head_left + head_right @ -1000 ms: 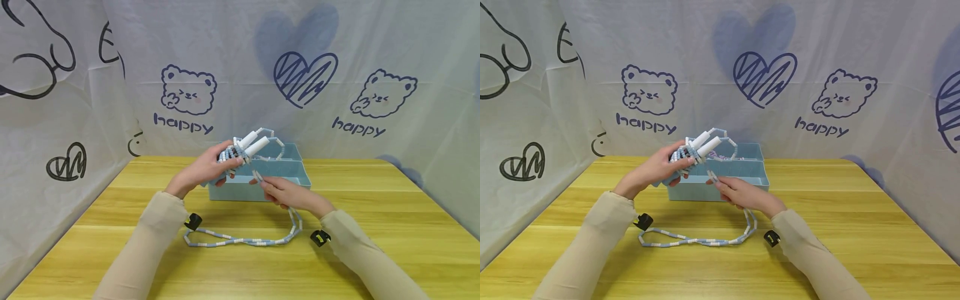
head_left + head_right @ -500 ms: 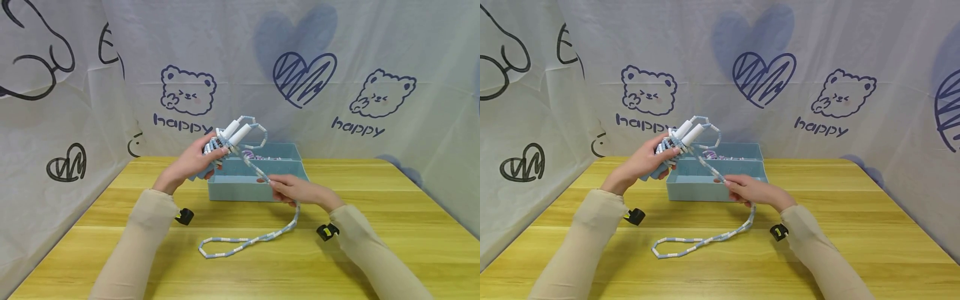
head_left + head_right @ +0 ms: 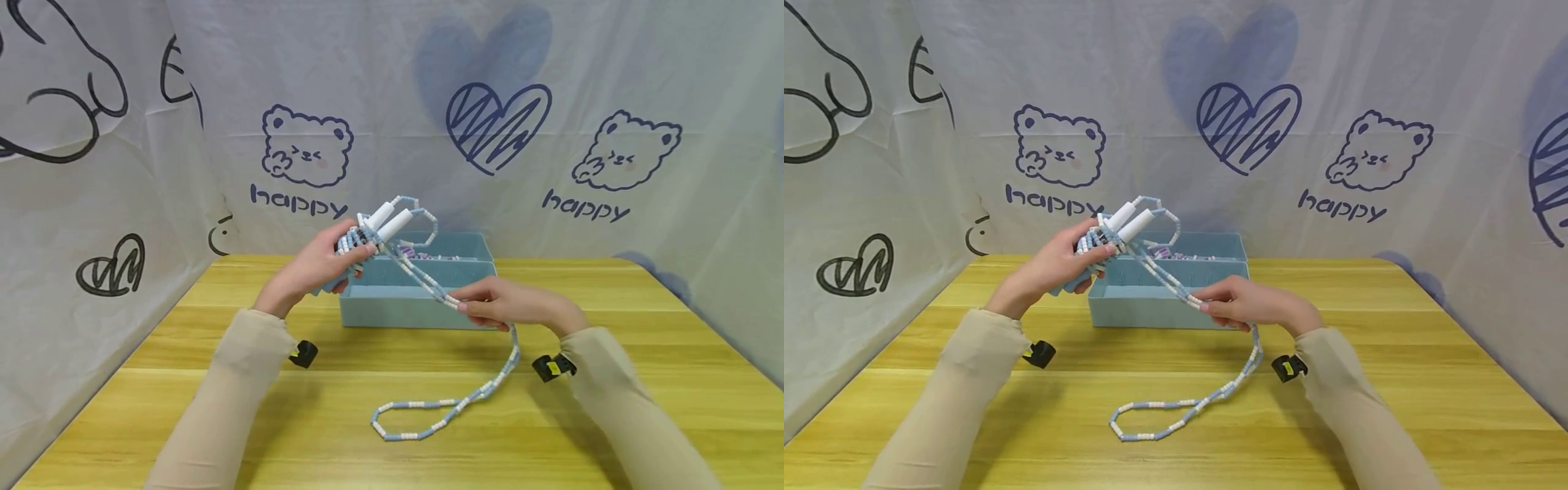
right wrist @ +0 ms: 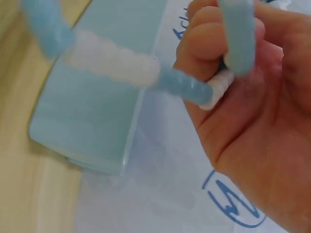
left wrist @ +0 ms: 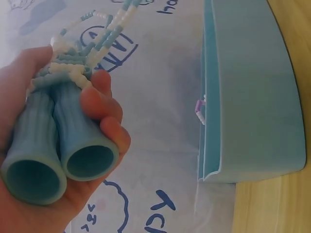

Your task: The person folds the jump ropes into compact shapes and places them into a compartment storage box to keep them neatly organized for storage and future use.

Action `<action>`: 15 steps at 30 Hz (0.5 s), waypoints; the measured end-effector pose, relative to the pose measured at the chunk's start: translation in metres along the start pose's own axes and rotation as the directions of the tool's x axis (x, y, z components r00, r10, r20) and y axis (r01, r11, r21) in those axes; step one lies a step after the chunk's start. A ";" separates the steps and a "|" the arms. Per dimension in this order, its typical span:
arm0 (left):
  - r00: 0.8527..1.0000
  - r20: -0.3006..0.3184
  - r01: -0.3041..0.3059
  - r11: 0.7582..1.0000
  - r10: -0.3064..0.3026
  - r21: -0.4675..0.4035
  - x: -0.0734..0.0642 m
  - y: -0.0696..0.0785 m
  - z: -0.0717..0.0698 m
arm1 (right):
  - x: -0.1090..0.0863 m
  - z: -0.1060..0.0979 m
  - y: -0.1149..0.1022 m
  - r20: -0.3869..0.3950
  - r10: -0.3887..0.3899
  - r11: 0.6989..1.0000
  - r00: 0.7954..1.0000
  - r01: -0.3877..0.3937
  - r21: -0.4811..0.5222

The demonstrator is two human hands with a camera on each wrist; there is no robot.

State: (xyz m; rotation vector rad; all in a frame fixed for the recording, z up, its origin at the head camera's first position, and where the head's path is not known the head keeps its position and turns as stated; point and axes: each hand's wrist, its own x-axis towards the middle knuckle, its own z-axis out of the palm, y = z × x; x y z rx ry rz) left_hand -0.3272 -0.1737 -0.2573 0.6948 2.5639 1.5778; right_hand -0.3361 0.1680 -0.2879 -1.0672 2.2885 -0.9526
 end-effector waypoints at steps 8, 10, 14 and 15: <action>1.000 -0.012 0.027 0.996 -0.026 0.090 0.002 -0.003 0.005 | -0.008 -0.003 -0.019 -0.002 0.025 0.998 1.000 -0.025 -0.053; 0.999 -0.020 0.032 0.995 -0.031 0.099 0.002 -0.002 0.007 | -0.008 -0.002 -0.023 -0.006 0.008 0.996 1.000 -0.008 -0.086; 0.999 -0.042 0.036 0.990 -0.031 0.139 0.001 -0.002 0.011 | -0.009 0.000 -0.031 -0.029 -0.010 0.990 1.000 0.006 -0.142; 0.999 -0.047 0.034 0.987 -0.027 0.158 0.001 -0.002 0.012 | -0.010 0.001 -0.033 -0.040 -0.008 0.989 0.999 0.002 -0.149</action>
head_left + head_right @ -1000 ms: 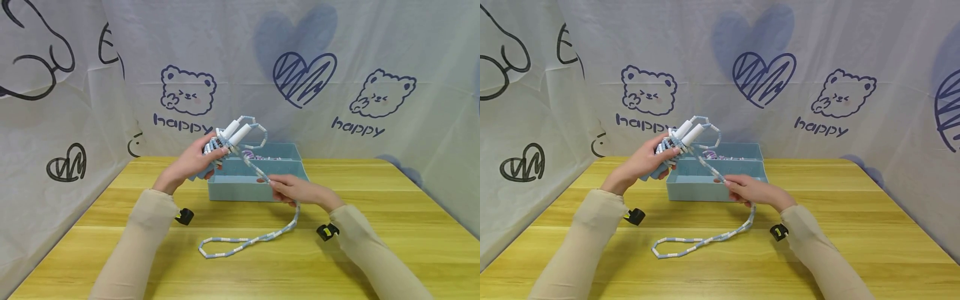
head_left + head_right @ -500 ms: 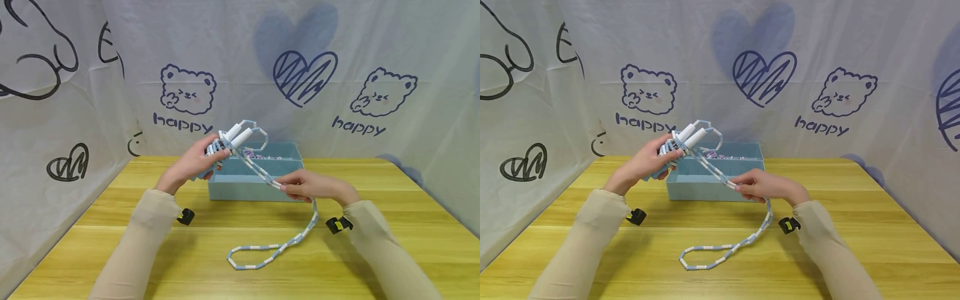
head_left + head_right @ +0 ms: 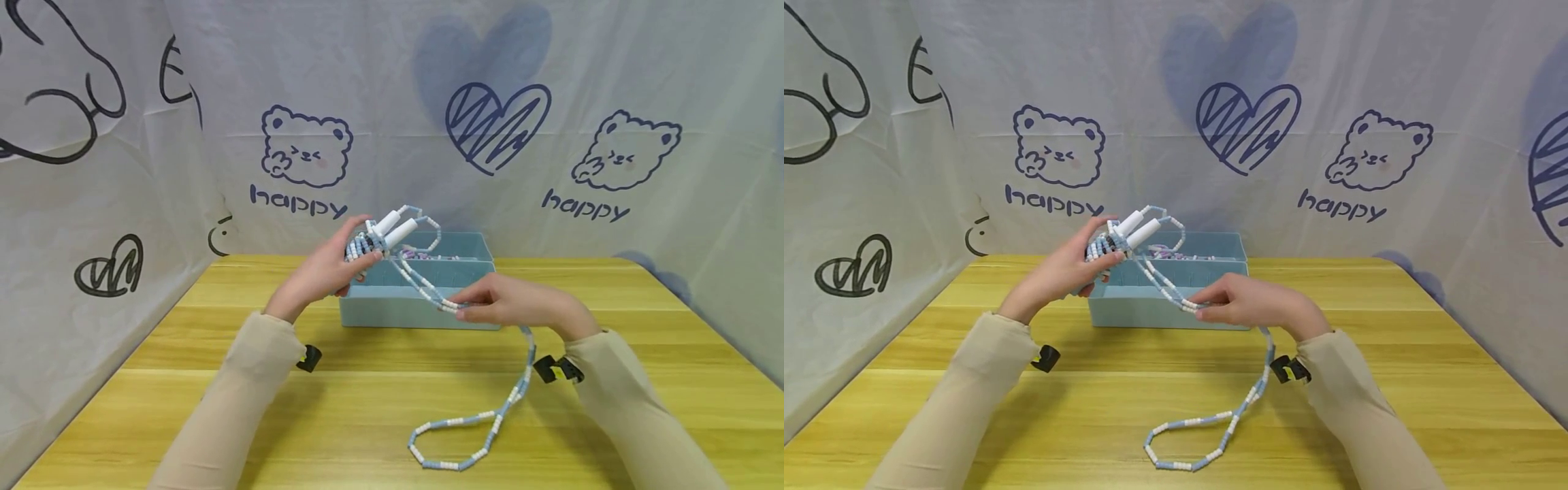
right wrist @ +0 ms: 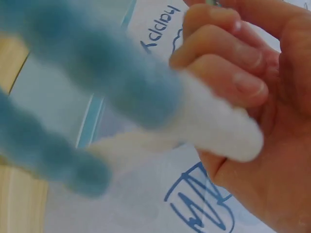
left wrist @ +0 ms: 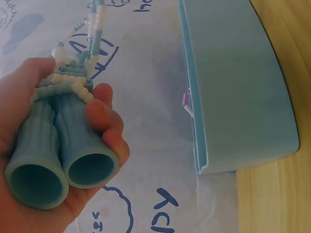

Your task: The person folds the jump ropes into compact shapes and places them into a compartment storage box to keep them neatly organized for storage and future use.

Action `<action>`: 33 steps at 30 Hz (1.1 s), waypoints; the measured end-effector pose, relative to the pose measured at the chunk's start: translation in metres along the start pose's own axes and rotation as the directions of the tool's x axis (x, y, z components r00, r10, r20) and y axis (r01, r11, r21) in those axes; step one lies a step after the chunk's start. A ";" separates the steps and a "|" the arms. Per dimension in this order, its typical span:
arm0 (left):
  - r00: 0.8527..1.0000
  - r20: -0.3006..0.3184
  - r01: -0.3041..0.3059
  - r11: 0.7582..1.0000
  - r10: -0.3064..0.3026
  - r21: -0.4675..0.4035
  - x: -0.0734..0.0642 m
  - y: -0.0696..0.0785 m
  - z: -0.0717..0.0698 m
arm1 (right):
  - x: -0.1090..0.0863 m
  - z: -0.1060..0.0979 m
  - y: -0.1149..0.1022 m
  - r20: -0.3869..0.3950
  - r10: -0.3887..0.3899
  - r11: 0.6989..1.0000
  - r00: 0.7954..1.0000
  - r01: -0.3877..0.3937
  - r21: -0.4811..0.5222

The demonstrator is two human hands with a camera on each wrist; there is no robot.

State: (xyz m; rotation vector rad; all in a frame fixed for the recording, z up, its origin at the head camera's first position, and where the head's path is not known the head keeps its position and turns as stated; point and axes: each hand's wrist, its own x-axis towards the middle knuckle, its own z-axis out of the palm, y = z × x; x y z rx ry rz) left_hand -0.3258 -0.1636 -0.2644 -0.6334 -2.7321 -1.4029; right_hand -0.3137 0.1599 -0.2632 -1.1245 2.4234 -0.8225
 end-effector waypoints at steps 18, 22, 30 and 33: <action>0.992 0.122 -0.044 0.967 0.014 0.252 0.002 0.004 0.016 | -0.010 -0.006 -0.024 -0.237 -0.091 0.995 0.967 0.096 0.009; 0.986 0.166 -0.036 0.960 -0.011 0.276 0.001 0.008 0.020 | -0.008 -0.007 -0.024 -0.302 -0.163 0.986 0.939 0.166 -0.015; 0.946 0.325 -0.083 0.964 -0.003 0.251 -0.003 0.016 0.028 | -0.005 -0.005 -0.023 -0.383 -0.178 0.983 0.907 0.179 -0.033; 0.918 0.396 -0.103 0.974 0.015 0.201 -0.005 0.018 0.030 | -0.005 -0.004 -0.024 -0.407 -0.179 0.983 0.896 0.181 -0.035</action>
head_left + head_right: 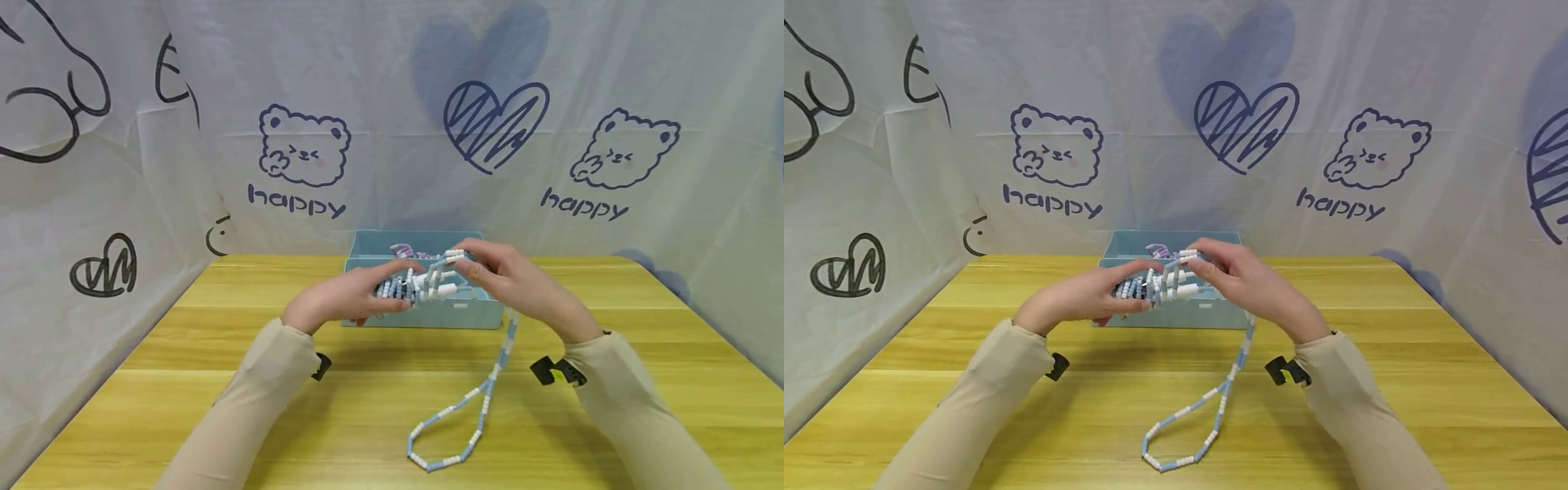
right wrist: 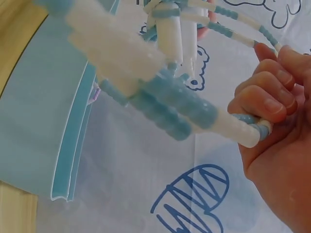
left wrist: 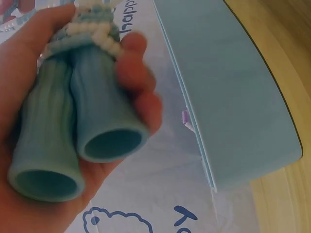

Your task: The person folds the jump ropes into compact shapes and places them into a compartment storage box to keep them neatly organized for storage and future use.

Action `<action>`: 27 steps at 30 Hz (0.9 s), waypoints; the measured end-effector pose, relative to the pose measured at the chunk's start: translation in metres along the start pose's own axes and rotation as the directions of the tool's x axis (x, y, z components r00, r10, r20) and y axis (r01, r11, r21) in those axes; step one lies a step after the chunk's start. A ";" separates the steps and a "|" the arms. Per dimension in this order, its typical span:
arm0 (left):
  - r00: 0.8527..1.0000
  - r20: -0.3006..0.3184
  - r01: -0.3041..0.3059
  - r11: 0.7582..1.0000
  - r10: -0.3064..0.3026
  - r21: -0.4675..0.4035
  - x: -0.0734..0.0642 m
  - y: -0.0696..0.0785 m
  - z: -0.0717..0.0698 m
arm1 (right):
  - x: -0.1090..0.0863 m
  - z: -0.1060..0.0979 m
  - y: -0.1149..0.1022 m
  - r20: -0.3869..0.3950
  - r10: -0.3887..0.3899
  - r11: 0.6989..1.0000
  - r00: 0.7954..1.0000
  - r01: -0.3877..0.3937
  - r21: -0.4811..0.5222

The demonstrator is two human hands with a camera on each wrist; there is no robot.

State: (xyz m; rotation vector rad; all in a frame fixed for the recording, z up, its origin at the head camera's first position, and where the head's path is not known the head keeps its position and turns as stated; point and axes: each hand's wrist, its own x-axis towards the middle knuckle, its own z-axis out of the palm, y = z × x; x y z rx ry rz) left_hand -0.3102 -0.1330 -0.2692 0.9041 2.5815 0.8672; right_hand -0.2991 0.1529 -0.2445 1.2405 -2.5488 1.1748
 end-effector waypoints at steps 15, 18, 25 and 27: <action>0.986 0.166 -0.006 0.996 0.020 -0.084 -0.002 0.008 0.004 | 0.001 0.006 0.004 -0.097 0.043 0.990 0.994 -0.056 -0.129; 0.984 0.176 -0.010 0.996 0.025 -0.083 -0.002 0.010 0.005 | 0.001 0.007 0.008 -0.108 0.065 0.985 0.992 -0.081 -0.153; 0.970 0.220 -0.067 0.987 0.099 -0.149 -0.005 0.016 0.005 | 0.002 0.009 0.023 -0.114 0.116 0.975 0.987 -0.135 -0.174; 0.964 0.235 -0.083 0.980 0.125 -0.182 -0.006 0.017 0.005 | 0.003 0.010 0.027 -0.113 0.125 0.973 0.986 -0.144 -0.180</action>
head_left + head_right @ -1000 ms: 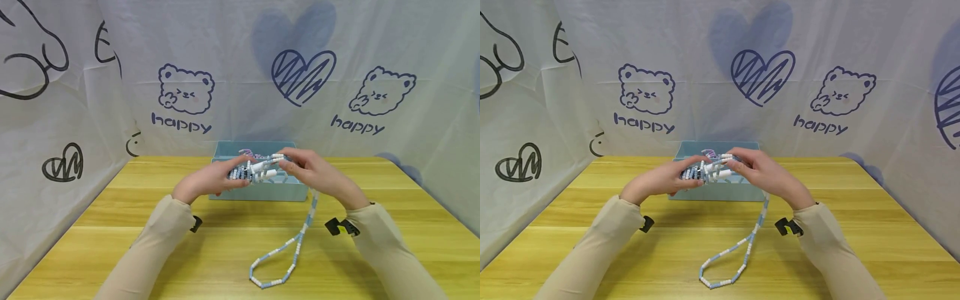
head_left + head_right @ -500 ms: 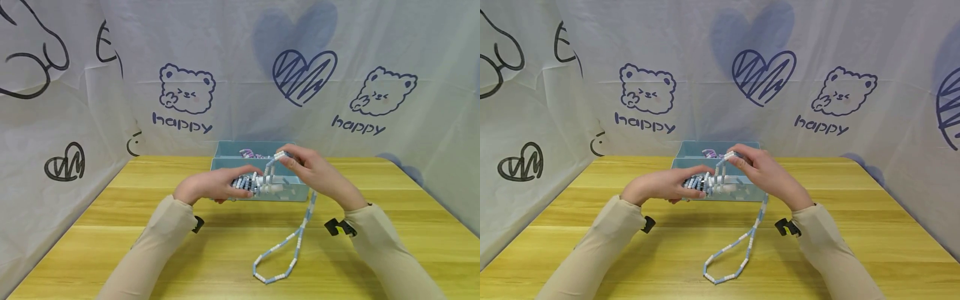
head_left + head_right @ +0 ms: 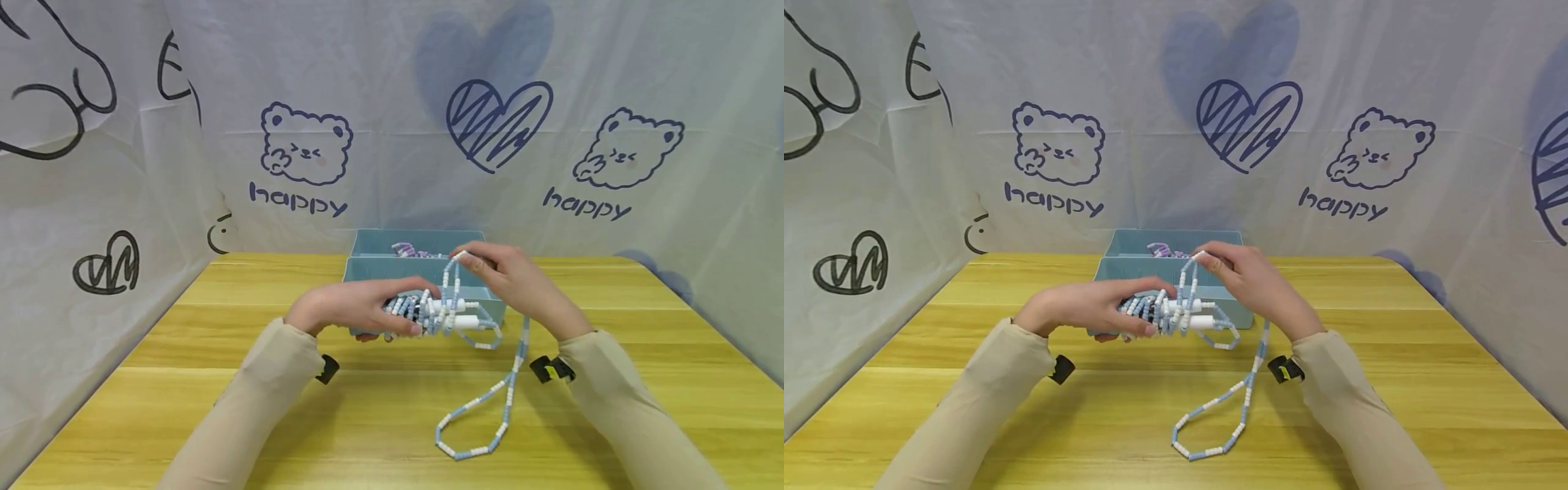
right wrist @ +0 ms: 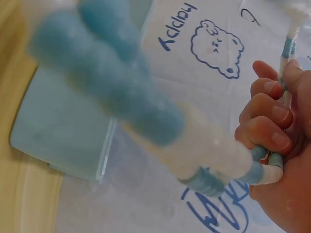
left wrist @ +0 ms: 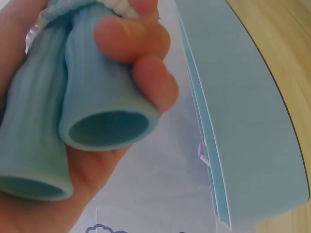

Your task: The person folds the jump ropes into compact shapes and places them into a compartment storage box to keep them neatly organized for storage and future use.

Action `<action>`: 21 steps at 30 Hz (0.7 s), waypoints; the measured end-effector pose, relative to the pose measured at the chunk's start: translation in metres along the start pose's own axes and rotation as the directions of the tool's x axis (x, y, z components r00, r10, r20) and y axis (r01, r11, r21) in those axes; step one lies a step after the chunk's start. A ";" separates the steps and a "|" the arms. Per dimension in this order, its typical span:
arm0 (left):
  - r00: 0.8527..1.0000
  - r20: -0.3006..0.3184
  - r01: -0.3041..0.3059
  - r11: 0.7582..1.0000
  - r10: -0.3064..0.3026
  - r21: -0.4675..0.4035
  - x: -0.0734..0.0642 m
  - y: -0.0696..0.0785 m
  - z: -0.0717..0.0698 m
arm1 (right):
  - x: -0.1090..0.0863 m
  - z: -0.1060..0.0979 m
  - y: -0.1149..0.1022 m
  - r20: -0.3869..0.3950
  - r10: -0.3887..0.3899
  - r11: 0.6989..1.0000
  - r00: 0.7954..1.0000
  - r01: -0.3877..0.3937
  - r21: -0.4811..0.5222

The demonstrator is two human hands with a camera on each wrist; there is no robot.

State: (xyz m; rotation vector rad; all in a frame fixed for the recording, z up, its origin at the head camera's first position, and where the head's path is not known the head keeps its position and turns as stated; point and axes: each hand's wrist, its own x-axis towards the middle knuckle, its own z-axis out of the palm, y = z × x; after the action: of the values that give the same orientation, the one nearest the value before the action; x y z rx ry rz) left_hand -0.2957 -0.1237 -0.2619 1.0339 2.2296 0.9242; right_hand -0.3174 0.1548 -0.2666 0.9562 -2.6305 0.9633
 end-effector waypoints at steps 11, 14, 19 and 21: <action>0.998 0.019 -0.056 0.989 0.059 -0.134 -0.002 0.004 -0.002 | 0.003 0.011 0.015 0.028 0.025 0.996 0.999 -0.027 0.089; 0.998 -0.005 -0.065 0.985 0.065 -0.159 -0.001 0.003 -0.003 | 0.003 0.014 0.019 0.057 0.040 0.987 0.998 -0.048 0.153; 0.998 -0.054 -0.052 0.982 0.043 -0.181 -0.003 0.000 -0.006 | 0.005 0.022 0.027 0.081 -0.069 0.980 0.994 0.052 0.191; 0.997 -0.073 -0.044 0.980 0.030 -0.193 -0.004 0.000 -0.007 | 0.006 0.025 0.028 0.081 -0.136 0.982 0.987 0.124 0.144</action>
State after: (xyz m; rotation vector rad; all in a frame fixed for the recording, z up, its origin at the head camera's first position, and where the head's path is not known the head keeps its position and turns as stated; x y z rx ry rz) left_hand -0.2984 -0.1291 -0.2570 0.9692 2.1313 1.1852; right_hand -0.3384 0.1520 -0.2976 1.2151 -2.5621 1.1065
